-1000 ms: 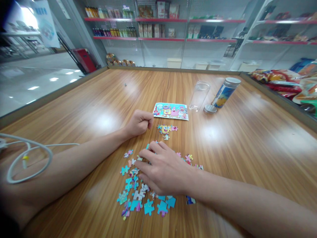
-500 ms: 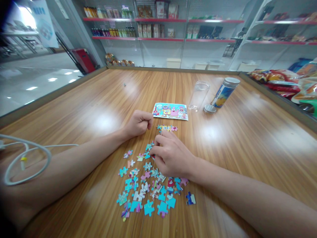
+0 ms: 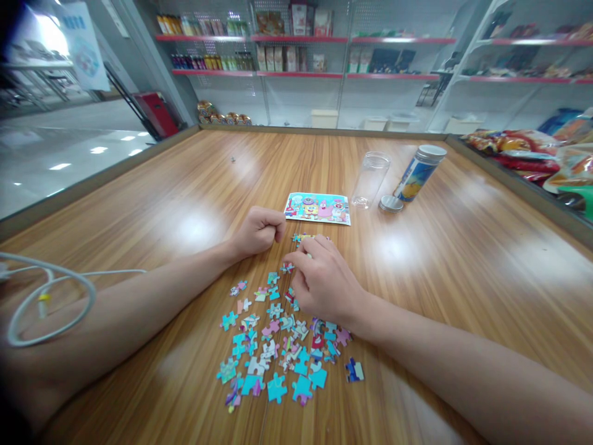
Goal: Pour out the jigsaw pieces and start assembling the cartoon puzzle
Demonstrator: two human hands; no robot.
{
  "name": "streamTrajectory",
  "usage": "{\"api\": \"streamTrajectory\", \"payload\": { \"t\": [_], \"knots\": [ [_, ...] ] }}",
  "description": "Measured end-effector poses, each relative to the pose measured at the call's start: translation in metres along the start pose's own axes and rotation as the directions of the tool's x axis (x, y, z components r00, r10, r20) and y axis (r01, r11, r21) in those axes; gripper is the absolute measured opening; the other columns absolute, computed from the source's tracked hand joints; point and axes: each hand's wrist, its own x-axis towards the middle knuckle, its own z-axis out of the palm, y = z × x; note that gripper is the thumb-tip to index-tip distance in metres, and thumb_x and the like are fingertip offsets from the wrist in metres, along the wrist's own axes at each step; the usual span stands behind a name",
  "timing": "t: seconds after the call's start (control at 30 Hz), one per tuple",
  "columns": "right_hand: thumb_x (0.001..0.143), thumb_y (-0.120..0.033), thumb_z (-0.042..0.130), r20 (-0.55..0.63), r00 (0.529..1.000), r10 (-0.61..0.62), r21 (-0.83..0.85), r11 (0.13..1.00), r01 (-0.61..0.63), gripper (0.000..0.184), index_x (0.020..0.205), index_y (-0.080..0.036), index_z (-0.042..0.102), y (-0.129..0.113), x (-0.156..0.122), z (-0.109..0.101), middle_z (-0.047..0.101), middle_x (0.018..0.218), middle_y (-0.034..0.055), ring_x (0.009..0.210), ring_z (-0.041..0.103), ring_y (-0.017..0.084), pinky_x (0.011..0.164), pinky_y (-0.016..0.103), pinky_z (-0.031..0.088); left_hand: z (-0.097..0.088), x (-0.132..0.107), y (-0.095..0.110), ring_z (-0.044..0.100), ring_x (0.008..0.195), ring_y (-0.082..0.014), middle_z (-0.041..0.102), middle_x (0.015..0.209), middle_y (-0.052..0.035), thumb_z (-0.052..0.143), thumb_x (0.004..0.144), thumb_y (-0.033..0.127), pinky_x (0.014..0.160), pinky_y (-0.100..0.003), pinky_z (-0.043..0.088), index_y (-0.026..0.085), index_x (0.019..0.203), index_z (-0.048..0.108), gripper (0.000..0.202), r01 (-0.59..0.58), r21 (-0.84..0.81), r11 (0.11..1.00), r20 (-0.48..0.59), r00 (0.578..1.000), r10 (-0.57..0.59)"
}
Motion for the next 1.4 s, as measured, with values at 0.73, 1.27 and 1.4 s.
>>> {"api": "streamTrajectory", "payload": {
  "t": [0.73,1.27,1.4],
  "knots": [
    [0.073,-0.057,0.074,0.824,0.350,0.446,-0.234,0.829,-0.507,0.044,0.060,-0.016,0.064,0.077,0.018,-0.083,0.066,0.057,0.0035,0.051,0.059,0.015,0.050,0.026,0.040,-0.002,-0.001,0.001,0.048,0.046,-0.0065,0.053,0.046,0.0013,0.037,0.057,0.007,0.049,-0.017,0.034,0.014,0.047,0.056,0.022,-0.027,0.051,0.998,0.066,0.998,0.024],
    [0.066,-0.080,0.067,0.869,0.330,0.368,-0.107,0.791,-0.602,0.067,0.062,-0.013,0.065,0.064,0.023,-0.065,0.068,0.056,0.0059,0.048,0.062,0.015,0.047,0.024,0.048,-0.004,-0.001,0.003,0.050,0.046,-0.0068,0.054,0.046,0.0011,0.038,0.057,0.006,0.048,-0.016,0.036,0.014,0.047,0.056,0.022,-0.044,0.087,0.995,0.078,0.996,0.037],
    [0.068,-0.078,0.067,0.843,0.368,0.393,-0.135,0.816,-0.562,0.065,0.065,-0.013,0.068,0.052,0.025,-0.063,0.065,0.052,0.0040,0.044,0.058,0.013,0.045,0.024,0.045,-0.004,-0.001,0.004,0.050,0.046,-0.0069,0.055,0.047,0.0010,0.038,0.057,0.006,0.049,-0.016,0.036,0.014,0.047,0.056,0.022,-0.033,0.086,0.996,0.084,0.996,0.026]
  ]
}}
